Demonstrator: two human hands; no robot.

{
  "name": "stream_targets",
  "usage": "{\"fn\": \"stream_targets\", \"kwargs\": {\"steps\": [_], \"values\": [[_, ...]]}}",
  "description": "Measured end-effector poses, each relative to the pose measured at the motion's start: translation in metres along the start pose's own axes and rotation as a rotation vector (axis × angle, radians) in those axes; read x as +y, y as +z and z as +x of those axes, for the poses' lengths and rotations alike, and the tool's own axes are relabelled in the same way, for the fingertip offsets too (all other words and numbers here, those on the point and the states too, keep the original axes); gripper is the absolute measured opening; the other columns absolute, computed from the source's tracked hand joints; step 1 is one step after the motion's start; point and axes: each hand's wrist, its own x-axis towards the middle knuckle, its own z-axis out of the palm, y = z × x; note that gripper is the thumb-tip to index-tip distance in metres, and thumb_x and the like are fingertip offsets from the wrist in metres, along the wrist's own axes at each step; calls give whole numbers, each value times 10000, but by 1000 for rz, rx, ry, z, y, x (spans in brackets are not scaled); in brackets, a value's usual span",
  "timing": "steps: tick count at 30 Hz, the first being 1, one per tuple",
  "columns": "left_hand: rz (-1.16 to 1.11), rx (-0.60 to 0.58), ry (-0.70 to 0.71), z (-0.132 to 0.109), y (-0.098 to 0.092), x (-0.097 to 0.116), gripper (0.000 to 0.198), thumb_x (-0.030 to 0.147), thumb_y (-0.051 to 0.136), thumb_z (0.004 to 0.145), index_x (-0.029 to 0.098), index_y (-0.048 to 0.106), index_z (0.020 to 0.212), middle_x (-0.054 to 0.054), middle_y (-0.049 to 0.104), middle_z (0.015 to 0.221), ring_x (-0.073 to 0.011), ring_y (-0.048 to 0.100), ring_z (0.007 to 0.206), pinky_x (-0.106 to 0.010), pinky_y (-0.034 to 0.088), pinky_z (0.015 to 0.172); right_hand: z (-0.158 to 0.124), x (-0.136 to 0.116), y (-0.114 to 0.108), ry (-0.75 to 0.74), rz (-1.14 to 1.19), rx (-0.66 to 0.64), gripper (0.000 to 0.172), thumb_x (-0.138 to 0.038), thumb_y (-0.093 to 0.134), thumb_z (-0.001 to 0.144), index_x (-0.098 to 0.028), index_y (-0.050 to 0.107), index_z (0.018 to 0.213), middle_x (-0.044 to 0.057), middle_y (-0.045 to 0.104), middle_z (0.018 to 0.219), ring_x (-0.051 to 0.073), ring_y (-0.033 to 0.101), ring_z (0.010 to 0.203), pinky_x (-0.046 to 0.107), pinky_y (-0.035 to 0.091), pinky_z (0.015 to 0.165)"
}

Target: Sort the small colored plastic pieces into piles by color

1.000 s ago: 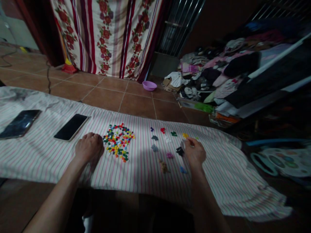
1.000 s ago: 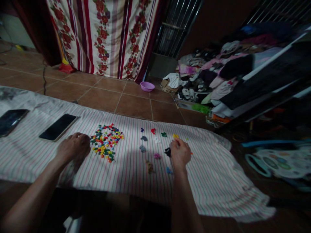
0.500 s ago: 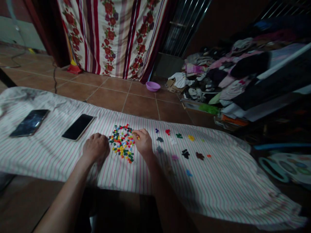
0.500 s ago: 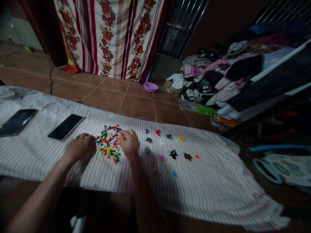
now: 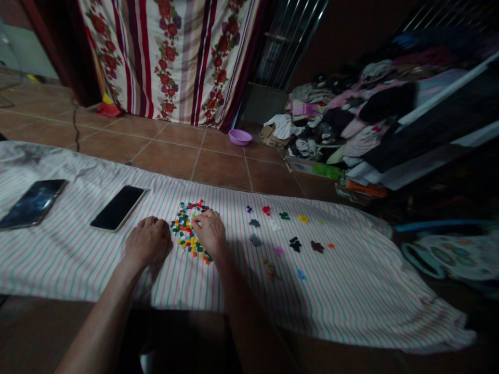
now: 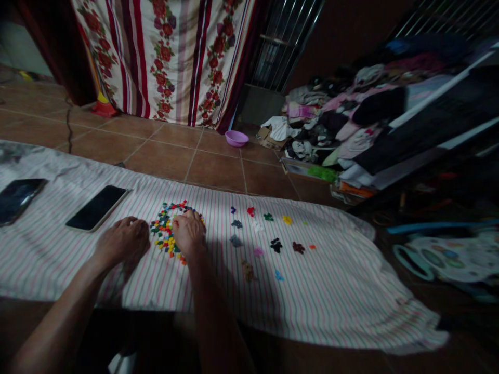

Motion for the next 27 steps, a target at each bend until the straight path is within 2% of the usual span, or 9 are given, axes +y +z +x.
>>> {"fn": "stream_targets", "kwargs": {"steps": [11, 17, 27], "values": [[20, 1, 19, 1, 3, -4, 416, 347, 307, 928, 190, 636, 1128, -133, 639, 1237, -280, 620, 1125, -368, 500, 876, -2, -1, -3, -4, -8, 6, 166, -299, 570, 941, -263, 730, 915, 35, 659, 988, 191, 563, 999, 284, 415, 875], [7, 8, 17, 2, 6, -5, 429, 340, 294, 936, 187, 637, 1145, -130, 634, 1249, -286, 623, 1125, -373, 503, 880, 0, -1, -9, 11, 54, 34, 153, -264, 561, 945, -257, 708, 906, 14, 691, 972, 157, 595, 969, 248, 416, 856], [-11, -50, 2, 3, 3, -5, 442, 325, 283, 941, 178, 613, 1196, -130, 597, 1298, -294, 586, 1175, -383, 484, 903, 4, 16, -7, -8, 220, 108, 144, -191, 555, 929, -225, 693, 949, 24, 733, 966, 156, 663, 897, 238, 457, 820]]}}
